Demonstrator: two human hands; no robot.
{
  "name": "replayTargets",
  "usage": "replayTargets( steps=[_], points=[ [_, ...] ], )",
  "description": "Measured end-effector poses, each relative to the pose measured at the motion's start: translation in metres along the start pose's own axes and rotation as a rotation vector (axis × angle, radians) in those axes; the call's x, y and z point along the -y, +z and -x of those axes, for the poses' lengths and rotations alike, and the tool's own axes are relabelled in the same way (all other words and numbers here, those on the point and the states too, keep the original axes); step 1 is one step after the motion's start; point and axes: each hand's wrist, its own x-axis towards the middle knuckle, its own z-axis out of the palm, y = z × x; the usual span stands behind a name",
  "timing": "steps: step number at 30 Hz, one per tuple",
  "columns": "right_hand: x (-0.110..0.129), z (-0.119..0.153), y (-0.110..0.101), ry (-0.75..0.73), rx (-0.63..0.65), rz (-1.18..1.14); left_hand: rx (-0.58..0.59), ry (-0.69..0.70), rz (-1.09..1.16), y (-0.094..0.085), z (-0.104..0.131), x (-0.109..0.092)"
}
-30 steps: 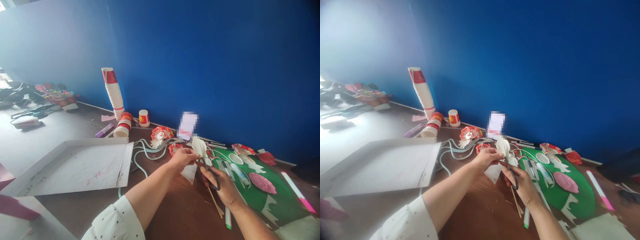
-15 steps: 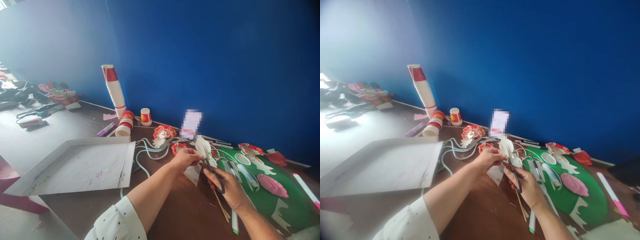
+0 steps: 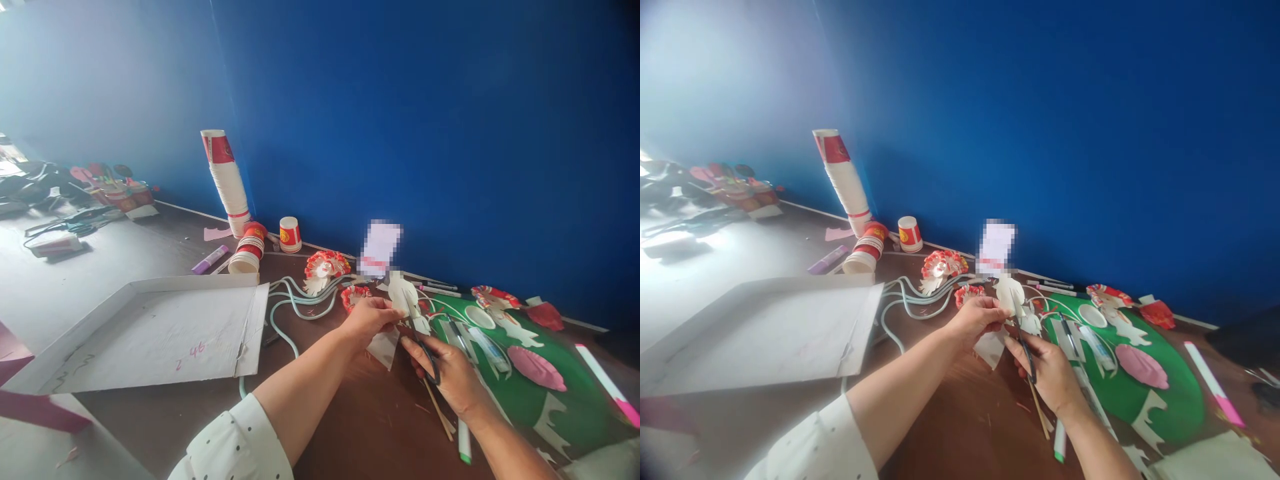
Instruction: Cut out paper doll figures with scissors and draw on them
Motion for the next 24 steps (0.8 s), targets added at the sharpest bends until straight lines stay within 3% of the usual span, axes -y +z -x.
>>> replayTargets(
  steps=[24],
  points=[
    [0.0084, 0.0051, 0.0023, -0.002, -0.017, 0.012, 0.015, -0.026, -0.106, -0.0006, 0.0005, -0.0018]
  ],
)
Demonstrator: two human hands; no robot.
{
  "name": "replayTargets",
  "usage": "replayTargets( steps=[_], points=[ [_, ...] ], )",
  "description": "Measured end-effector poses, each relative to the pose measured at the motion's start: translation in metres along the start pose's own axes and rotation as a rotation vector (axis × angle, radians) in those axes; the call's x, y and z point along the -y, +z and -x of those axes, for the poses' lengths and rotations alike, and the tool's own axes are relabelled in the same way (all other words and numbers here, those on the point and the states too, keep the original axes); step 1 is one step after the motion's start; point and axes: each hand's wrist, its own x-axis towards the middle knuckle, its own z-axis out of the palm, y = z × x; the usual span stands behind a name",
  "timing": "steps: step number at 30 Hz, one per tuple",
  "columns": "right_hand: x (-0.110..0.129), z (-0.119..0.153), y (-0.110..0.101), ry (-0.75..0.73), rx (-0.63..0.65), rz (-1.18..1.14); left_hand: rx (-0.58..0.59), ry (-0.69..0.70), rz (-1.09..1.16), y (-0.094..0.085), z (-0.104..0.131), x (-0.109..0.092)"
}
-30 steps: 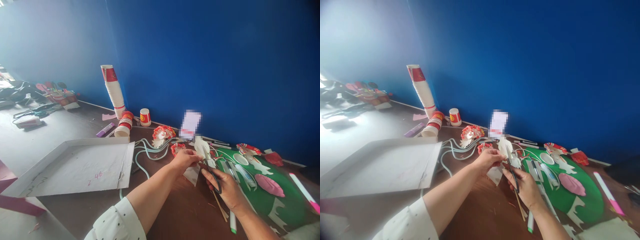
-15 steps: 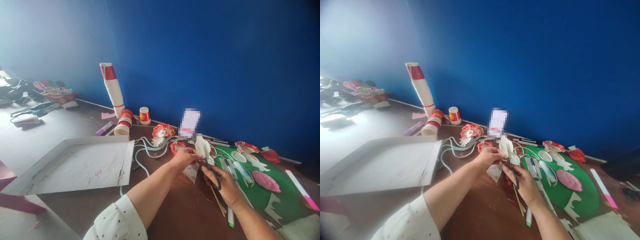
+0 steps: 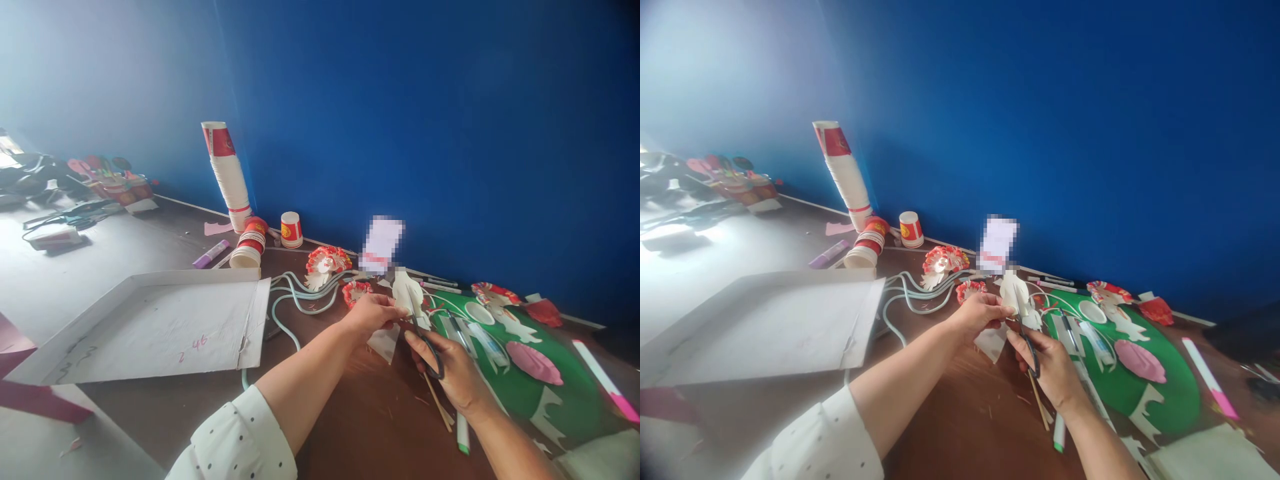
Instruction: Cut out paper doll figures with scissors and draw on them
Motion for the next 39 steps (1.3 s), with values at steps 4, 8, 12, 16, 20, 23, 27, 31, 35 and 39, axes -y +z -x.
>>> replayTargets(
  steps=[4, 8, 12, 16, 20, 23, 27, 31, 35, 39],
  points=[
    [0.001, 0.001, 0.0, -0.01, -0.002, -0.005, 0.006, 0.0, -0.004, 0.0, 0.001, -0.001],
    [0.001, 0.001, -0.001, 0.005, -0.001, -0.002, 0.009, -0.005, 0.007, 0.0, 0.002, -0.002],
    [0.001, 0.001, 0.0, 0.005, -0.013, -0.002, 0.004, -0.016, 0.02, 0.0, 0.002, -0.002],
    [-0.001, 0.0, 0.0, 0.0, 0.002, 0.011, 0.001, -0.01, 0.025, 0.0, 0.002, -0.001],
    [-0.002, -0.002, 0.0, -0.005, 0.016, 0.0, 0.001, -0.005, 0.012, 0.0, 0.0, 0.001],
    [-0.003, -0.002, 0.0, -0.007, 0.016, -0.001, -0.001, -0.004, 0.015, -0.001, -0.002, 0.003],
    [-0.002, -0.001, 0.0, -0.019, 0.002, 0.02, 0.008, 0.01, 0.04, -0.001, -0.002, 0.004],
    [-0.001, 0.0, 0.0, -0.009, 0.011, 0.02, -0.031, 0.033, 0.022, -0.001, -0.003, 0.006],
    [-0.001, -0.001, 0.001, -0.049, 0.041, -0.024, -0.059, 0.078, -0.02, -0.001, -0.006, 0.009],
    [-0.009, -0.003, 0.0, -0.051, 0.071, -0.131, -0.073, 0.107, 0.023, 0.002, -0.006, 0.008]
  ],
)
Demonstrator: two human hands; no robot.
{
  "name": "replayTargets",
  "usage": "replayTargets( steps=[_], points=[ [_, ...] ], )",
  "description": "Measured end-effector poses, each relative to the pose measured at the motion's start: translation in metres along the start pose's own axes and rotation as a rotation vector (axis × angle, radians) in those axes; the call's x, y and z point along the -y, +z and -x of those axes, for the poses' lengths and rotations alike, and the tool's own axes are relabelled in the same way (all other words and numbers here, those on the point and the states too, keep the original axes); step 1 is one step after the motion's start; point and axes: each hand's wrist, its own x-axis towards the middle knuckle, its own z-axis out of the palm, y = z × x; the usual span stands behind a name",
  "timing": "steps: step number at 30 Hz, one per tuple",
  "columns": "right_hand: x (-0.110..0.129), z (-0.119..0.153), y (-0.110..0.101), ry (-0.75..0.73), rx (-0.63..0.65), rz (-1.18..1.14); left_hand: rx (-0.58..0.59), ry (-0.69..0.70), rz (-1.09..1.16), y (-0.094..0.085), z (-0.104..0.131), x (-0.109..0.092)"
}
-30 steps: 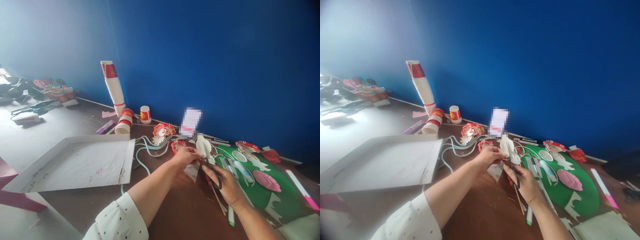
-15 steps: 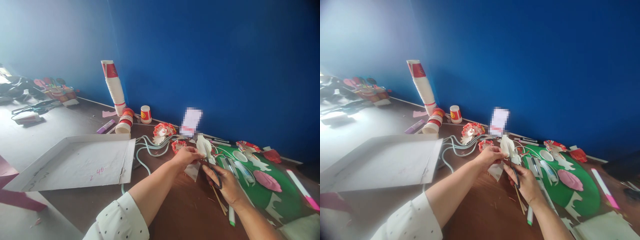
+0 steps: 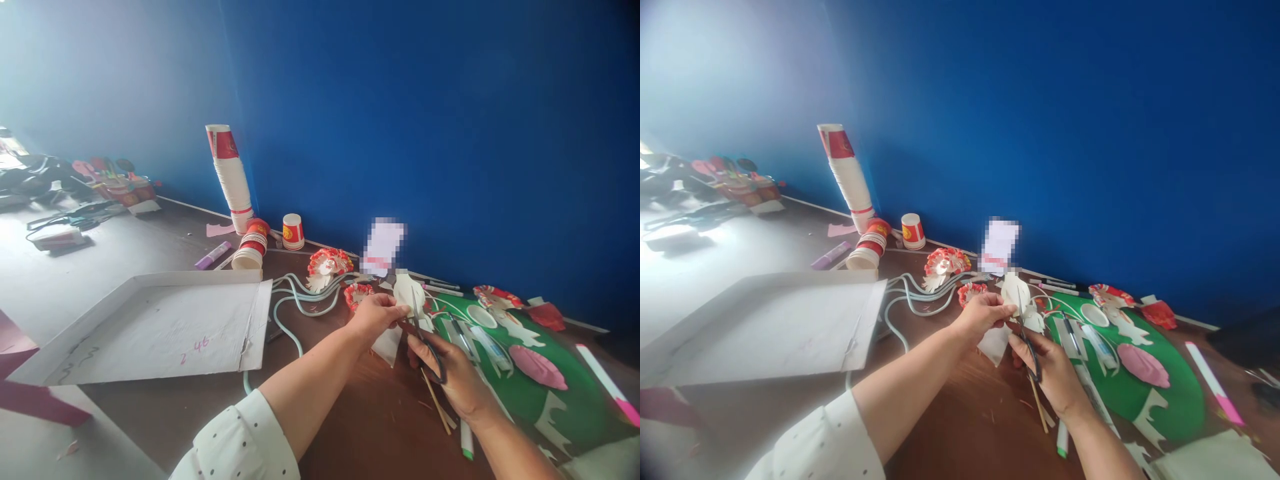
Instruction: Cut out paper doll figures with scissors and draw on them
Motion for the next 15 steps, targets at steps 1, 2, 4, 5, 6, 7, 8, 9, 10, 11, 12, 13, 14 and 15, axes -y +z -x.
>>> replayTargets(
  steps=[1, 2, 4, 5, 6, 7, 8, 9, 10, 11, 12, 13, 14, 15],
  points=[
    [-0.003, -0.001, 0.0, 0.007, 0.01, -0.024, -0.006, 0.002, 0.021, 0.001, 0.001, -0.001],
    [-0.006, -0.001, -0.001, 0.014, 0.022, -0.046, -0.013, 0.003, 0.04, 0.002, 0.002, -0.003],
    [-0.01, -0.002, -0.001, 0.027, 0.039, -0.07, -0.02, 0.003, 0.068, 0.004, 0.005, -0.006],
    [-0.011, -0.002, 0.0, 0.028, 0.041, -0.073, -0.021, 0.003, 0.077, 0.004, 0.006, -0.007],
    [-0.011, -0.001, 0.0, 0.024, 0.039, -0.076, -0.023, 0.007, 0.088, 0.004, 0.006, -0.007],
    [-0.011, -0.001, 0.001, 0.019, 0.04, -0.083, -0.025, 0.012, 0.1, 0.005, 0.006, -0.007],
    [-0.009, 0.0, 0.002, 0.015, 0.039, -0.092, -0.026, 0.015, 0.111, 0.005, 0.007, -0.007],
    [-0.007, 0.0, 0.003, 0.014, 0.041, -0.1, -0.028, 0.016, 0.121, 0.005, 0.007, -0.007],
    [-0.005, 0.001, 0.004, 0.014, 0.042, -0.105, -0.033, 0.018, 0.129, 0.006, 0.006, -0.007],
    [-0.002, 0.002, 0.005, 0.016, 0.043, -0.102, -0.037, 0.021, 0.137, 0.006, 0.006, -0.007],
    [0.0, 0.003, 0.005, 0.017, 0.042, -0.091, -0.042, 0.025, 0.144, 0.006, 0.006, -0.007],
    [0.002, 0.003, 0.005, 0.014, 0.043, -0.071, -0.049, 0.033, 0.15, 0.007, 0.006, -0.007],
    [0.004, 0.003, 0.005, 0.007, 0.048, -0.046, -0.061, 0.045, 0.159, 0.007, 0.006, -0.008],
    [0.005, 0.003, 0.005, -0.002, 0.056, -0.019, -0.075, 0.055, 0.168, 0.007, 0.006, -0.008]
  ],
)
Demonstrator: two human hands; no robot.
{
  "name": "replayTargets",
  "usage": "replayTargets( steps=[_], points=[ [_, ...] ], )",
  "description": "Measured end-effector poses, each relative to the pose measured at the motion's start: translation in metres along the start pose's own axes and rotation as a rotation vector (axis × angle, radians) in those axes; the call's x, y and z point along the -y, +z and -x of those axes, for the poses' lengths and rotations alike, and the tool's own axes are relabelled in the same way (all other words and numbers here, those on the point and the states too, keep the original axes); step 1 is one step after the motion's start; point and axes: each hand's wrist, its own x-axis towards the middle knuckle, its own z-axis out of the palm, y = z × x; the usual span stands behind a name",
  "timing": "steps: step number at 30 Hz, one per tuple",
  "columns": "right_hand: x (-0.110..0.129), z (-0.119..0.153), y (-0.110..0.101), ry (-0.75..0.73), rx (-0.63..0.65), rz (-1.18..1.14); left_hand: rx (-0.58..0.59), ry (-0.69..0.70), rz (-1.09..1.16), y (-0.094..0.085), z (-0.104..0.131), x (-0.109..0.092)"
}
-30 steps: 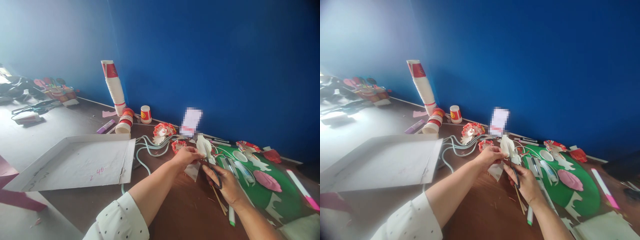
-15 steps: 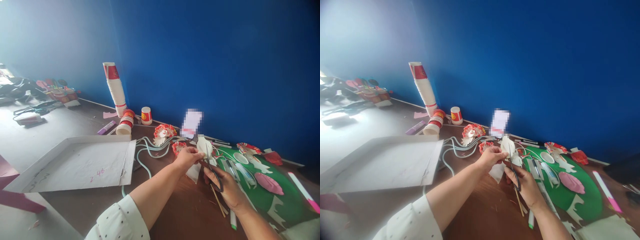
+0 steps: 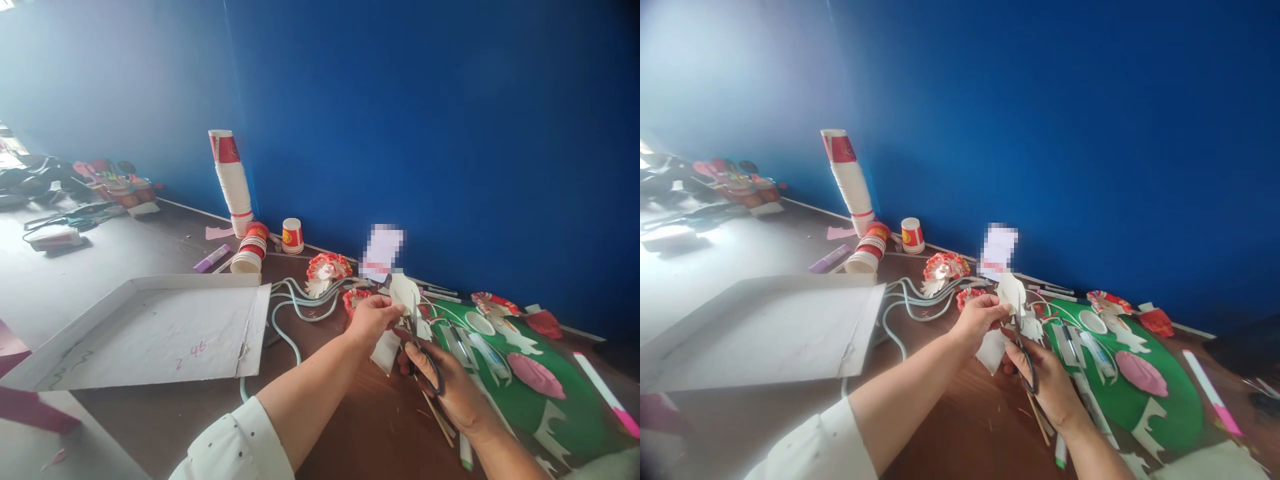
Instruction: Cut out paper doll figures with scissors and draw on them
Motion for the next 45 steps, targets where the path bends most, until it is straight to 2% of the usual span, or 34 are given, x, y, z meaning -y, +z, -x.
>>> replayTargets(
  steps=[4, 9, 16, 23, 30, 34, 40, 45],
  points=[
    [0.001, -0.001, -0.001, -0.018, 0.007, 0.073, -0.02, 0.001, 0.045, 0.001, 0.001, -0.004],
    [0.0, -0.001, 0.001, -0.009, -0.054, 0.041, -0.005, -0.027, 0.072, 0.003, 0.005, -0.008],
    [-0.004, -0.002, -0.001, 0.001, -0.084, 0.019, 0.013, -0.059, 0.013, 0.003, 0.004, -0.005],
    [0.004, 0.0, 0.0, -0.029, -0.108, 0.091, 0.053, -0.048, -0.063, -0.001, -0.001, 0.001],
    [0.004, 0.0, -0.003, -0.05, -0.142, 0.137, 0.112, -0.095, -0.15, -0.002, 0.003, -0.003],
    [0.004, -0.001, -0.008, -0.043, -0.113, 0.114, 0.141, -0.116, -0.161, -0.004, 0.003, -0.007],
    [0.001, -0.001, -0.014, 0.019, 0.036, 0.117, 0.109, -0.136, -0.174, -0.008, -0.001, -0.009],
    [0.002, 0.0, -0.011, 0.014, -0.032, 0.1, 0.155, -0.134, -0.213, -0.01, -0.002, -0.006]
  ],
)
